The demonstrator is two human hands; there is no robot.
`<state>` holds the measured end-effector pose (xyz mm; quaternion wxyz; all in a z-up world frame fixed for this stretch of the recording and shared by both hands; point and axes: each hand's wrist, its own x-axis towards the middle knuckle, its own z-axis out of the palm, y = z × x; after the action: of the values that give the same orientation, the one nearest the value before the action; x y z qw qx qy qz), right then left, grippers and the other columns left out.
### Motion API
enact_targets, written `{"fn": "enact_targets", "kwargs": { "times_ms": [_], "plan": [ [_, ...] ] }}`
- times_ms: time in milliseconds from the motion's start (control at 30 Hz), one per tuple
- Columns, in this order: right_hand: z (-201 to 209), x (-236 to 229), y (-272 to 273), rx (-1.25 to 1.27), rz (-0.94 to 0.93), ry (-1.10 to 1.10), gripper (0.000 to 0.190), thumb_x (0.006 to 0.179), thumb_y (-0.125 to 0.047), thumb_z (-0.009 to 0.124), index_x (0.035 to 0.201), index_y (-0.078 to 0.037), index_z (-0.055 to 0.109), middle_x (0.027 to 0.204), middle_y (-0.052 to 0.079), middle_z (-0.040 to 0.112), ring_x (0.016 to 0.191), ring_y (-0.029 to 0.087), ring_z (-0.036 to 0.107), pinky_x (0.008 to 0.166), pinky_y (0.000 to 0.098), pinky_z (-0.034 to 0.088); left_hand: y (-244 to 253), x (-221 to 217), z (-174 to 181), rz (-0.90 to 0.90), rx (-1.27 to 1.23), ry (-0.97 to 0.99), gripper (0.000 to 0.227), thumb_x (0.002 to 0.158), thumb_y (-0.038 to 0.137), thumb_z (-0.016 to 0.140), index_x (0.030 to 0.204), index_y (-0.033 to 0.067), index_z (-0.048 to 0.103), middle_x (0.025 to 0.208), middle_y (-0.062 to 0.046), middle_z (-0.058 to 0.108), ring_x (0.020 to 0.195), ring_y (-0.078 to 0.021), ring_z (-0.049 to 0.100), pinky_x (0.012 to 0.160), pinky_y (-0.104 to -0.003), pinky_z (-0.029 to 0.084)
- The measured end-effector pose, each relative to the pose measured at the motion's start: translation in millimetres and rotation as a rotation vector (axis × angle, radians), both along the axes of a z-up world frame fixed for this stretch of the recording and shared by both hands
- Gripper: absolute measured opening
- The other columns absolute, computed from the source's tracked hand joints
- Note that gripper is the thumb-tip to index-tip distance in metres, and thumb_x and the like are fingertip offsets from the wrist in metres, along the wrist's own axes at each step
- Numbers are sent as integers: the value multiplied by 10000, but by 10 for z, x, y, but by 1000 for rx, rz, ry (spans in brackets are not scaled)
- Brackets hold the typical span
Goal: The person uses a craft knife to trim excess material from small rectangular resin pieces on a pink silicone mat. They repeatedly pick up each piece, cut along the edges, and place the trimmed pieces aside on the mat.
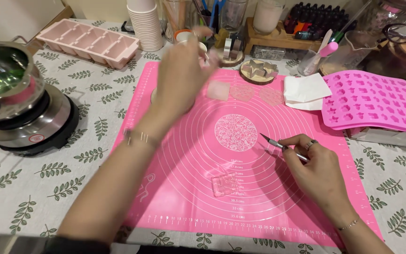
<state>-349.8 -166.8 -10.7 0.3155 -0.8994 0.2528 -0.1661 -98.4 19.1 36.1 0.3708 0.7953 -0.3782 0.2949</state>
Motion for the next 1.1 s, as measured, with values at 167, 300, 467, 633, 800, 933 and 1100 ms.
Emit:
{"fn": "enact_targets", "kwargs": {
  "times_ms": [167,300,467,633,800,933,1100],
  "plan": [
    [-32,-12,-42,7,11,-40,261,912,-177,623,1076,-33,766,821,162,772,741,155,753,679,321,577,-51,921,-219,82,-87,78,163,852,252,760,933,115,796,831,-100,773,801,-296,731,759,-429,572],
    [65,-18,23,20,-30,-9,260,918,-177,621,1092,-33,751,811,152,790,673,140,722,614,332,550,-61,1112,-417,151,2,-49,172,820,269,808,887,115,847,799,-160,754,885,-384,676,808,-488,527],
    [41,-31,17,24,-12,-11,259,912,-179,621,1078,-36,760,777,149,767,675,129,712,614,320,546,-35,1141,-460,55,-3,-4,205,919,299,735,1012,143,831,1007,-90,767,1028,-406,625,906,-519,480],
    [43,-29,9,20,-39,5,263,914,-193,620,1072,-39,764,775,145,749,638,136,708,604,322,539,-77,1178,-490,132,104,17,265,951,296,676,1133,147,799,1142,-64,742,1141,-448,517,944,-570,410],
    [49,-34,12,11,-39,-17,269,916,-202,627,1083,-39,761,784,132,791,633,121,682,578,315,519,55,1007,-282,130,65,197,314,1029,311,642,1237,85,702,1153,-137,725,1095,-384,607,988,-492,484],
    [24,-60,12,44,-32,-21,265,927,-208,635,1089,-41,762,779,142,736,654,118,643,561,323,495,208,282,-194,63,-30,123,299,1028,278,683,1184,23,673,1127,-180,722,1072,-346,673,976,-442,541],
    [57,-59,44,-16,-27,0,242,922,-173,644,1090,-34,750,752,127,769,663,95,700,598,294,525,698,-1318,-16,-470,422,661,638,826,362,822,1302,17,576,1135,-181,725,1080,-313,706,1005,-409,529]
  ]
}}
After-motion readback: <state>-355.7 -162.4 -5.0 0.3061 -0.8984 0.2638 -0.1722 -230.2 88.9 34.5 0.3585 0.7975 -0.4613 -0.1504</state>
